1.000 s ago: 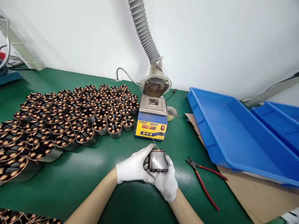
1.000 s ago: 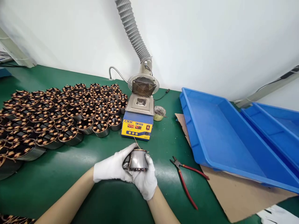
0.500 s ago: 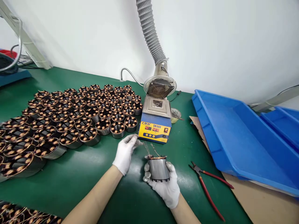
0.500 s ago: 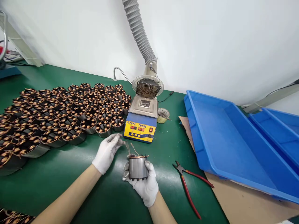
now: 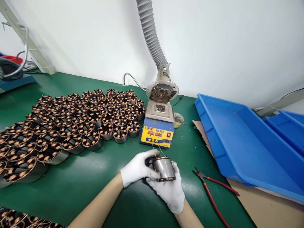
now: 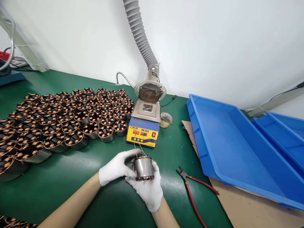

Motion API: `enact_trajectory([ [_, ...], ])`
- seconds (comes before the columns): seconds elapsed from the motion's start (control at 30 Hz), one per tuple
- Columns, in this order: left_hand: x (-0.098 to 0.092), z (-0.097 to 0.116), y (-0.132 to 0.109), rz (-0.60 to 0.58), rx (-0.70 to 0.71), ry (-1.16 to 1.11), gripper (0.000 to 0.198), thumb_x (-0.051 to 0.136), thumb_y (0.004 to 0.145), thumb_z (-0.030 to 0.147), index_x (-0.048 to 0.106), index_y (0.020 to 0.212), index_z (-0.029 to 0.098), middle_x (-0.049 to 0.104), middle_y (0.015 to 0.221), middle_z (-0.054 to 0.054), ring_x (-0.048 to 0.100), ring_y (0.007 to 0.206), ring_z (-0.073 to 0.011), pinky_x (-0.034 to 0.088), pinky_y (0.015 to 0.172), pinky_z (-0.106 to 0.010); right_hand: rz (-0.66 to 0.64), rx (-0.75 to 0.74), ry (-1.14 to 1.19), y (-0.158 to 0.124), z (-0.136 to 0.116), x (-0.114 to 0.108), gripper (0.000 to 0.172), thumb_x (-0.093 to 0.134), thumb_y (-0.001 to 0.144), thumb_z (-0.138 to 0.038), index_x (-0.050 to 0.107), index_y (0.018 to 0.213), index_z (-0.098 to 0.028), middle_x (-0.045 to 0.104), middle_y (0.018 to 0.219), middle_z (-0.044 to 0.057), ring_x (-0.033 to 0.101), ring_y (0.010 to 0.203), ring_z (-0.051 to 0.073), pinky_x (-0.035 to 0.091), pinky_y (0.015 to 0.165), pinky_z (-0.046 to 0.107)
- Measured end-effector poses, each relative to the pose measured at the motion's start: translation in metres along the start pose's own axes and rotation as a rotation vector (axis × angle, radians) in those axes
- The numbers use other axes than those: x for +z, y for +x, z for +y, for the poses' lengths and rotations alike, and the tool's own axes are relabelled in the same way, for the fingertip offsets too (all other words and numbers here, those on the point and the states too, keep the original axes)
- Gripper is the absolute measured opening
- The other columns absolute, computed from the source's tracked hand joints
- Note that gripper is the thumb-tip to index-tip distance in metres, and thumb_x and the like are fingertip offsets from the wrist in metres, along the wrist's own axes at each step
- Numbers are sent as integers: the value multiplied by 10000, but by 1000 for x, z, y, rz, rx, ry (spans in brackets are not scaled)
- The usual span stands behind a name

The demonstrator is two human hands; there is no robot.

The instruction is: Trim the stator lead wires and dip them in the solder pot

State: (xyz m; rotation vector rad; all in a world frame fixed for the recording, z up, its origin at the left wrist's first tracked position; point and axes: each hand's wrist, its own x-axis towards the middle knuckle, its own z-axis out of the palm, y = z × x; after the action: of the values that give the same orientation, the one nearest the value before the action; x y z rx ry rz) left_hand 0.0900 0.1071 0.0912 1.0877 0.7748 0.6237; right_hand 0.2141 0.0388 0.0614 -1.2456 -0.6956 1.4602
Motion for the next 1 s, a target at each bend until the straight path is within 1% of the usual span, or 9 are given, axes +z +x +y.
enact_trajectory([
  [0.1, -1, -1, 5, 303, 51, -168, 162, 724, 596, 270, 657, 665, 140, 626, 618, 10, 540, 581, -119, 428, 602, -243, -241, 296, 476, -1, -3, 4, 545, 443, 753, -632, 642, 908, -149, 648, 776, 72, 595, 629, 154, 479, 625, 286],
  [0.27, -26, -7, 14, 488, 168, -259, 332, 731, 589, 475, 614, 628, 166, 548, 523, 60, 502, 546, -78, 419, 643, -213, -418, 350, 603, -3, 0, 2, 514, 585, 702, -530, 649, 942, -80, 663, 745, 106, 601, 595, 181, 453, 595, 294],
  [0.37, -31, -3, 11, 414, 180, -310, 476, 676, 585, 616, 642, 755, 172, 607, 612, 24, 574, 648, -116, 448, 722, -254, -415, 335, 600, -5, 1, 2, 488, 620, 679, -511, 655, 924, -90, 673, 754, 110, 611, 612, 195, 460, 613, 313],
  [0.5, -8, 2, -1, 175, 2, -216, 495, 829, 460, 435, 690, 801, 104, 690, 730, -95, 624, 686, -200, 476, 660, -312, -234, 272, 569, -9, 2, 7, 398, 676, 650, -483, 640, 866, -151, 681, 780, 79, 629, 692, 206, 483, 691, 344],
  [0.67, -4, 1, 0, 304, 61, -160, 298, 802, 530, 369, 670, 634, 123, 627, 525, -9, 557, 541, -132, 453, 605, -268, -50, -69, 90, -6, 7, 9, 491, 713, 585, -396, 567, 1010, -198, 662, 946, 69, 624, 881, 247, 486, 823, 403],
  [0.77, -26, 2, 4, 420, 199, -191, 343, 741, 602, 466, 666, 713, 150, 651, 619, 1, 588, 647, -137, 460, 741, -273, 126, -309, -301, -2, 14, 10, 659, 727, 506, -286, 499, 1119, -203, 615, 1088, 85, 592, 1005, 258, 464, 905, 386],
  [0.83, -37, 2, 3, 427, 226, -208, 458, 662, 652, 574, 667, 858, 165, 686, 752, -24, 619, 798, -173, 440, 860, -310, 213, -354, -440, -2, 20, 12, 762, 704, 523, -241, 409, 1225, -212, 601, 1110, 86, 602, 1006, 245, 477, 901, 373],
  [0.9, -40, 1, 0, 277, 111, -131, 550, 608, 682, 622, 662, 983, 165, 707, 893, -72, 608, 959, -228, 396, 951, -365, 239, -366, -503, -3, 26, 13, 831, 683, 555, -228, 314, 1300, -207, 605, 1095, 90, 621, 981, 235, 497, 880, 368],
  [1.0, -25, -5, -2, 39, -47, -9, 502, 695, 649, 531, 680, 1009, 182, 695, 1038, -87, 562, 1075, -272, 341, 1010, -395, 228, -429, -613, -3, 33, 13, 944, 673, 594, -224, 157, 1384, -188, 590, 1138, 124, 616, 1012, 242, 497, 886, 383],
])
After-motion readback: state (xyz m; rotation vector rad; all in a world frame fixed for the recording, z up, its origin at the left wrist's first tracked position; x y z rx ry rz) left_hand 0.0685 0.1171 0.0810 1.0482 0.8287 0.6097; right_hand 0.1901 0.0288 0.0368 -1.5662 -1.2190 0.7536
